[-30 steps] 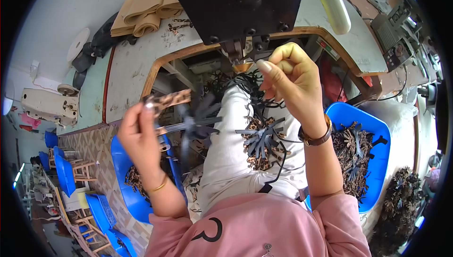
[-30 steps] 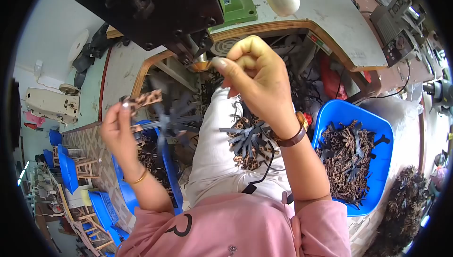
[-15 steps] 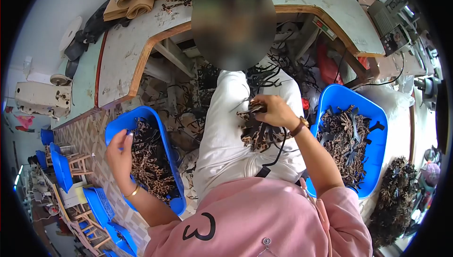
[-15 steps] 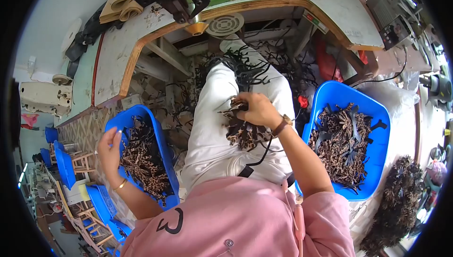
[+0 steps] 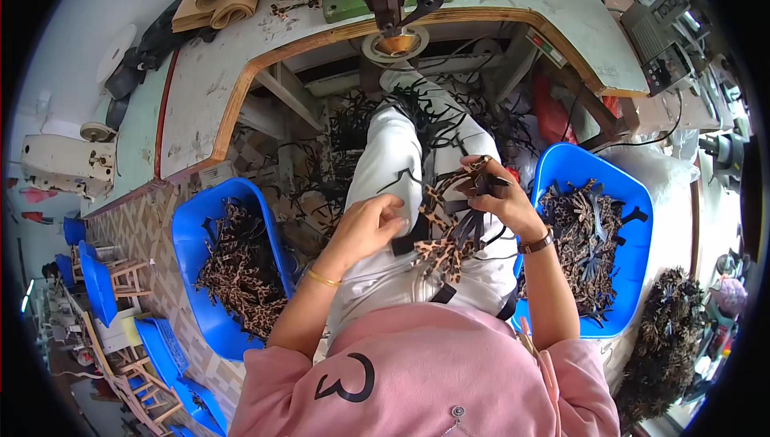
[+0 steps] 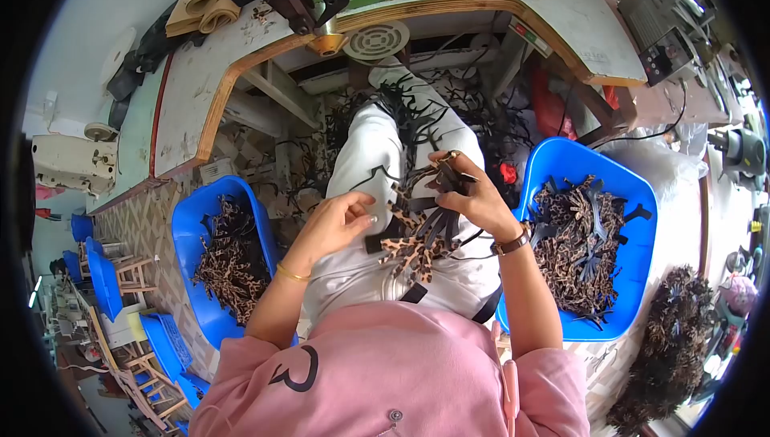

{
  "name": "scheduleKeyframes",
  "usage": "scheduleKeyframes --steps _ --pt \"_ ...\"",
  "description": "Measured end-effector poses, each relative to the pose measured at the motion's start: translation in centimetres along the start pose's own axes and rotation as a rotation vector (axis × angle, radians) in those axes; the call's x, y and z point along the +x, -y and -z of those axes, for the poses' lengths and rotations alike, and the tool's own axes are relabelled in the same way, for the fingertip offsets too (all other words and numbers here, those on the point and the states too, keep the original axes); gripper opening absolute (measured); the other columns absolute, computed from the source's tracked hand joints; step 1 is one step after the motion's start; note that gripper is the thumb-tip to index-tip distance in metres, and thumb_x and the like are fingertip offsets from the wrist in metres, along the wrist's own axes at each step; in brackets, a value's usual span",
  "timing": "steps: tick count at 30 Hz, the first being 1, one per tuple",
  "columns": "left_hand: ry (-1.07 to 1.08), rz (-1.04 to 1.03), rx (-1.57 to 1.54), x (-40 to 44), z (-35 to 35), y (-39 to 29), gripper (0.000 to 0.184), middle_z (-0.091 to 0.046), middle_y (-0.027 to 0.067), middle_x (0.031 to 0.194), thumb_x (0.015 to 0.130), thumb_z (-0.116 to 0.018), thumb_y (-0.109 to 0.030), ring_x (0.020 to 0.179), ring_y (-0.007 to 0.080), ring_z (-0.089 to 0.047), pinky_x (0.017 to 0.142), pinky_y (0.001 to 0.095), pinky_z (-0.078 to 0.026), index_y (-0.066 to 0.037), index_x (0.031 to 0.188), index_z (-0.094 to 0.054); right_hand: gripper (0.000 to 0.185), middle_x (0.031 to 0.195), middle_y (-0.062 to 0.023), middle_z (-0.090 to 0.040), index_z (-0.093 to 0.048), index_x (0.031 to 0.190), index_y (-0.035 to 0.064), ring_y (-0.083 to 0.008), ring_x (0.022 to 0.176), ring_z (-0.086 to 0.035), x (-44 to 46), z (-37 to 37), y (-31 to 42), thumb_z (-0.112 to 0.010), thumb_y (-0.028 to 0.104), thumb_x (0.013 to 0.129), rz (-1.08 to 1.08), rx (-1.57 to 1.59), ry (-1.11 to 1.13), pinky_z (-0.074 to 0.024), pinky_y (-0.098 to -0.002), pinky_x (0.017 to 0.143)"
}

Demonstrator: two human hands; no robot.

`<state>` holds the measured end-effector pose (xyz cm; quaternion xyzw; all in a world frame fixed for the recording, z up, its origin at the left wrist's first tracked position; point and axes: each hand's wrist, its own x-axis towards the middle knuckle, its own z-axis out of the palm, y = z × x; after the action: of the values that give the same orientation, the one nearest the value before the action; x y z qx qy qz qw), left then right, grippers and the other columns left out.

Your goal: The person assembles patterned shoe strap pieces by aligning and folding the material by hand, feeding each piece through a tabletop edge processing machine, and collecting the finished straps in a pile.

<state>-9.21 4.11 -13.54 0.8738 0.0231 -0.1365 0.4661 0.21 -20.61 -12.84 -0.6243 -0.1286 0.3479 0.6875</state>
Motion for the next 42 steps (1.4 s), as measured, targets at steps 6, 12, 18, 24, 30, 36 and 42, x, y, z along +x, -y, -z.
scheduleKeyframes --steps 6,12,18,24,30,36,42 --pt "-0.042 -0.144 0.296 -2.6 -1.3 -1.5 0.056 -0.058 0.0147 0.104 0.073 -0.070 -0.011 0.096 0.0294 -0.056 0.083 0.0357 -0.044 -0.002 0.123 -0.047 0.062 0.115 -0.0068 -0.057 -0.048 0.123 0.0050 -0.0165 0.109 -0.052 0.6 -0.4 1.2 -0.053 -0.008 0.063 0.198 0.138 0.242 -0.0391 -0.0299 0.095" --pt "0.190 -0.222 -0.709 -0.9 3.4 -5.8 0.058 -0.051 0.0116 0.121 0.071 -0.061 0.007 0.112 0.0177 -0.051 0.095 0.0317 -0.040 0.004 0.126 -0.041 0.068 0.129 -0.0159 -0.045 -0.048 0.126 0.0045 -0.0334 0.121 -0.041 -1.9 -4.6 7.9 -0.071 0.013 0.062 0.444 -0.547 0.520 -0.0318 -0.0408 0.102" --pt "-0.001 -0.266 -0.366 -0.4 4.4 -7.2 0.039 -0.060 0.0098 0.107 0.075 -0.053 0.015 0.096 0.0145 -0.058 0.083 0.0260 -0.047 0.004 0.112 -0.055 0.075 0.142 -0.0224 -0.029 -0.044 0.129 -0.0015 -0.0371 0.129 -0.031 -3.9 -4.4 8.8 -0.074 0.026 0.066 0.591 -0.686 0.537 -0.0284 -0.0445 0.105" --pt "-0.327 -0.438 -0.665 -0.3 2.0 -8.8 0.009 -0.063 0.0125 0.094 0.083 -0.060 0.002 0.079 0.0163 -0.063 0.073 0.0273 -0.053 0.003 0.092 -0.061 0.043 0.121 -0.0143 -0.054 -0.056 0.113 0.0005 -0.0315 0.117 -0.049 -2.9 -3.1 10.8 -0.068 0.024 0.079 0.663 -0.818 -0.124 -0.0353 -0.0467 0.100" --pt "-0.214 -0.541 -0.952 0.9 1.4 -10.1 0.020 -0.060 0.0173 0.110 0.087 -0.047 0.007 0.099 0.0208 -0.060 0.088 0.0307 -0.048 0.005 0.099 -0.063 0.014 0.115 -0.0152 -0.059 -0.063 0.093 -0.0009 -0.0347 0.115 -0.051 -0.9 -4.4 10.8 -0.056 0.000 0.081 0.842 -0.733 -0.264 -0.0353 -0.0465 0.101" --pt "0.136 -0.347 -0.913 0.2 3.6 -11.4 0.056 -0.051 0.0148 0.119 0.083 -0.060 -0.002 0.091 0.0182 -0.061 0.080 0.0289 -0.050 0.002 0.132 -0.033 0.014 0.093 -0.0121 -0.066 -0.060 0.089 0.0011 -0.0300 0.091 -0.063 -0.4 -5.4 10.7 -0.050 -0.005 0.082 0.726 -0.786 -0.393 -0.0475 -0.0396 0.085" --pt "-0.198 -0.371 -0.735 0.8 3.0 -10.5 0.019 -0.058 0.0071 0.089 0.084 -0.047 0.002 0.084 0.0093 -0.056 0.072 0.0228 -0.045 0.002 0.101 -0.055 0.033 0.101 -0.0144 -0.063 -0.057 0.103 0.0013 -0.0326 0.093 -0.060 1.2 -7.7 10.3 -0.057 -0.008 0.071 0.871 -0.643 -0.234 -0.0477 -0.0374 0.081"
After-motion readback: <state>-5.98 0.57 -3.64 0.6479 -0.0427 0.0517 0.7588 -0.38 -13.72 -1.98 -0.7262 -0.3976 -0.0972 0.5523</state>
